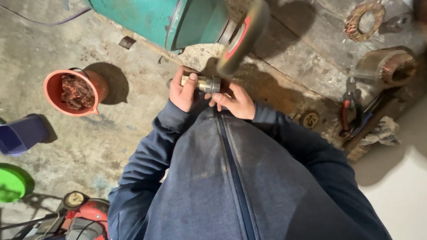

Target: Polish metal parts using a bench grinder.

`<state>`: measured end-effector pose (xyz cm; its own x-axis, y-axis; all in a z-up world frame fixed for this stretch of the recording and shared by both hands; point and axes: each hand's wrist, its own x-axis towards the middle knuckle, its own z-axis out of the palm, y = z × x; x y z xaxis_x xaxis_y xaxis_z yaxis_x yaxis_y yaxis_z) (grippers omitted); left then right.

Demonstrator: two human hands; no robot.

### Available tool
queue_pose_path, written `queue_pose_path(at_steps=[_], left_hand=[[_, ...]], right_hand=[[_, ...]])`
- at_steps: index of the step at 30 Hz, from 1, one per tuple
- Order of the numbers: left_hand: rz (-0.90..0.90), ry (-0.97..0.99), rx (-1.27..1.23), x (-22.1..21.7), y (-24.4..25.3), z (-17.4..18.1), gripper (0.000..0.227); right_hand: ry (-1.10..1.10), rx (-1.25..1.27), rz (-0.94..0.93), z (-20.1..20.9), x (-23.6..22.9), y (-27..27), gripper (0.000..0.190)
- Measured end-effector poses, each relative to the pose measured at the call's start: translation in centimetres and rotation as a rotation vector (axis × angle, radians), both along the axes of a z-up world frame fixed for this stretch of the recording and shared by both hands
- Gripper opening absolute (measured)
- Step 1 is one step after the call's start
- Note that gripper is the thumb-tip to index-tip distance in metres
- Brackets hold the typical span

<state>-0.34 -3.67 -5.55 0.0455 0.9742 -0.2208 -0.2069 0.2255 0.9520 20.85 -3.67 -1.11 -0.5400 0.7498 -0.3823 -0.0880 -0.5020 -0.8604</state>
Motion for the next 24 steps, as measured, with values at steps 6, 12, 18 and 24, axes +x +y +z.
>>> queue_pose_path(at_steps=[6, 12, 18, 24], left_hand=[[0.048, -0.193, -0.278, -0.5, -2.5, -2.2, 0.027], [-0.033, 0.237, 0.068, -0.2, -3.1, 3.8, 0.019], [-0.079, 0.315, 0.169, 0.0, -3.3, 6.7, 0.026], [-0.113, 0.257, 0.090, 0.2, -3.9, 7.3, 0.030]], right_hand=[[-0.358, 0.103, 0.180, -6.0, 3.4, -3.3, 0.032], [-0.090, 0.076, 0.043, -0.9, 1.0, -2.2, 0.063], [0.040, -0.024, 0.025, 0.2, 2.2, -2.8, 0.066], [0.025, 0.136, -0.016, 1.4, 2.4, -3.0, 0.070]])
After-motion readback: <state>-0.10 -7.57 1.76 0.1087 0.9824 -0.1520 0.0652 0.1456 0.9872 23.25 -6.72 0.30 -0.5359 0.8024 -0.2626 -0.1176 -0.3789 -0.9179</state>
